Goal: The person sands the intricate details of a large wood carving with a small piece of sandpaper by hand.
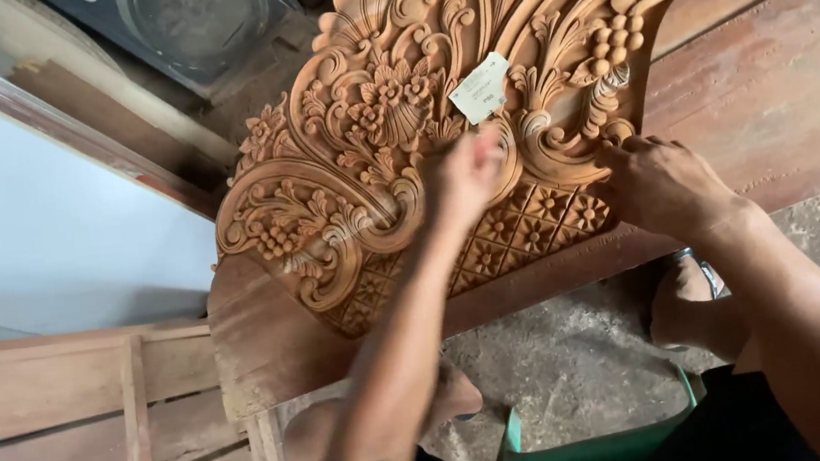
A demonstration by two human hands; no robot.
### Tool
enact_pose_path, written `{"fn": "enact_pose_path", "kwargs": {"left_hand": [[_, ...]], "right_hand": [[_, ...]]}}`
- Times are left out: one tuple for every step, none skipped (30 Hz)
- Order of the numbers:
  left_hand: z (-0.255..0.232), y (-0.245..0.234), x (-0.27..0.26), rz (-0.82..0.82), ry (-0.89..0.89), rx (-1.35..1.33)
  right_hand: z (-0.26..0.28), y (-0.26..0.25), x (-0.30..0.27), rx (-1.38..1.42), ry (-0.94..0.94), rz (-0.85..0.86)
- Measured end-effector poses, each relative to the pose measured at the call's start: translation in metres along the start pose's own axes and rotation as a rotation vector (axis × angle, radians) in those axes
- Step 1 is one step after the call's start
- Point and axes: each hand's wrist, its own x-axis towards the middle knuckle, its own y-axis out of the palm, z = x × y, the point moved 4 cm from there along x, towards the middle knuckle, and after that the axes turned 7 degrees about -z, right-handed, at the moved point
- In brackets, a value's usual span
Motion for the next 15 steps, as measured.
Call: {"fn": "enact_pose_path", "kwargs": {"left_hand": [[-0.003, 0.023, -0.006, 0.033, 0.072, 0.108], [-0.006, 0.041, -0.021, 0.064, 0.144, 0.218], [-0.008, 0.053, -0.045, 0.094, 0.181, 0.322], [-0.007, 0.05, -0.061, 0.039, 0.229, 0.276], [-0.002, 0.036, -0.071, 0.014, 0.303, 0.231], [-0.001, 0.021, -0.075, -0.012, 0.377, 0.184], [0.009, 0.012, -0.069, 0.172, 0.251, 0.231], [0.017, 0.0, -0.064, 0.355, 0.123, 0.274], [0.022, -0.007, -0.061, 0.538, -0.011, 0.307], [0.02, -0.013, -0.053, 0.578, -0.03, 0.288], [0.019, -0.018, -0.036, 0.639, -0.021, 0.279], [0.017, -0.02, -0.025, 0.699, -0.012, 0.27], [0.009, -0.014, -0.013, 0.497, -0.034, 0.236], [-0.001, 0.002, -0.004, 0.295, -0.054, 0.199], [-0.009, 0.019, -0.009, 0.112, -0.091, 0.153]], "right_hand": [[0.002, -0.001, 0.002, -0.005, -0.016, -0.024], [0.006, 0.001, 0.002, -0.011, -0.033, -0.047], [0.008, 0.001, -0.001, -0.02, -0.062, -0.04], [0.005, -0.001, 0.002, -0.014, -0.058, -0.001], [0.002, 0.0, 0.003, 0.011, -0.021, 0.025], [-0.001, 0.001, 0.002, 0.037, 0.016, 0.05], [-0.003, -0.003, 0.003, 0.015, 0.021, 0.022], [-0.005, -0.008, -0.001, -0.006, 0.026, -0.007], [-0.008, -0.011, -0.005, -0.031, 0.03, -0.029], [-0.009, -0.014, -0.005, -0.022, -0.004, -0.051], [-0.011, -0.018, -0.006, -0.002, -0.009, -0.091], [-0.013, -0.02, -0.007, 0.017, -0.015, -0.131], [-0.016, -0.021, -0.003, 0.004, -0.008, -0.121], [-0.016, -0.02, 0.003, -0.009, -0.001, -0.111], [-0.013, -0.014, 0.0, -0.016, 0.014, -0.079]]}}
